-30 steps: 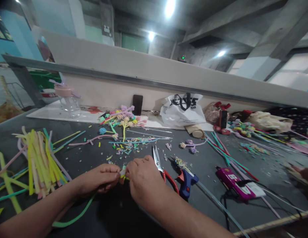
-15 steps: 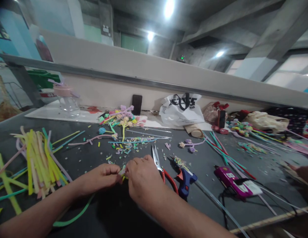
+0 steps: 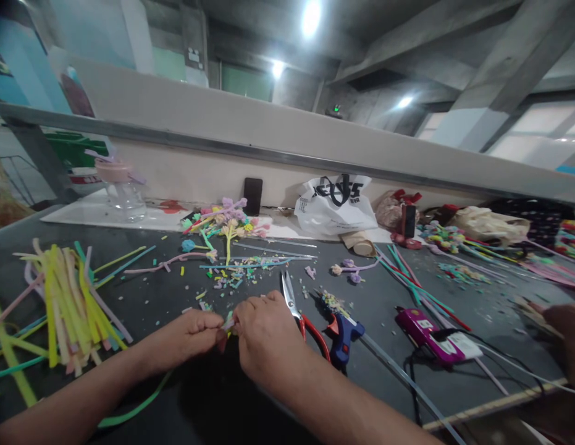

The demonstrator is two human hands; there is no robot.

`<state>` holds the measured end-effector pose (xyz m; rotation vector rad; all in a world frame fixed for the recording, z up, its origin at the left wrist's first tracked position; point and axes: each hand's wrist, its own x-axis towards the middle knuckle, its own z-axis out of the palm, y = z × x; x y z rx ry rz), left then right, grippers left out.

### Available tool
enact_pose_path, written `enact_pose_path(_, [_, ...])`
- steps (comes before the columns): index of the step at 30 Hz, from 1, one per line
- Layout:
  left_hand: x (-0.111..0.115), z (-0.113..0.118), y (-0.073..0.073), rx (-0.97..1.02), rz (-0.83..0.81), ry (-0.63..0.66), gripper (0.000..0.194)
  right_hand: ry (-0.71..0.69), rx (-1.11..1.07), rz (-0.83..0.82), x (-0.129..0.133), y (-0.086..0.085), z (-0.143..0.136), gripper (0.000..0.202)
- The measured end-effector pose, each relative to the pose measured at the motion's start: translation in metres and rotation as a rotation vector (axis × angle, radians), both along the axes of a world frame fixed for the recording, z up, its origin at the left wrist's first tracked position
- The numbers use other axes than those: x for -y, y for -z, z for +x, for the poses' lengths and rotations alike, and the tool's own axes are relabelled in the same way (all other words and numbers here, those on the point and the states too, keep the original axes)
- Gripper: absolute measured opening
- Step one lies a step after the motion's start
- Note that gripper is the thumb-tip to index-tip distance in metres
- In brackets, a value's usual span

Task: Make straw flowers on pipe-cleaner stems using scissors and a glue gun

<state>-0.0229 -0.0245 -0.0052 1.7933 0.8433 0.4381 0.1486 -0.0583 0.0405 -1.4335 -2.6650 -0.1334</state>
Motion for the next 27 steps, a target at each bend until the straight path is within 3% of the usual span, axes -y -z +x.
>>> enact_pose_path(4, [0.000, -0.002, 0.001, 0.048, -0.089, -0.008, 0.022, 0.022, -0.118, -0.034, -0.001, -0.006, 0.005, 0.014])
enact_pose_path(8, [-0.002, -0.005, 0.007, 0.276, -0.342, -0.040, 0.024, 0.160, -0.418, 0.028, 0.003, -0.010, 0.019, 0.012])
enact_pose_path(12, [-0.004, -0.004, 0.013, 0.457, -0.485, -0.050, 0.024, 0.248, -0.693, 0.048, 0.013, 0.008, 0.028, 0.014])
enact_pose_path(16, [-0.004, -0.003, 0.017, 0.477, -0.509, -0.044, 0.022, 0.311, -0.859, -0.004, 0.021, 0.033, 0.022, 0.014])
enact_pose_path(21, [-0.004, -0.003, 0.020, 0.436, -0.503, -0.034, 0.023, 0.264, -0.957, -0.067, 0.027, 0.037, 0.007, 0.014])
enact_pose_path(27, [-0.002, -0.004, 0.021, 0.440, -0.540, -0.019, 0.024, 0.121, -1.033, -0.052, 0.029, 0.034, -0.009, 0.030])
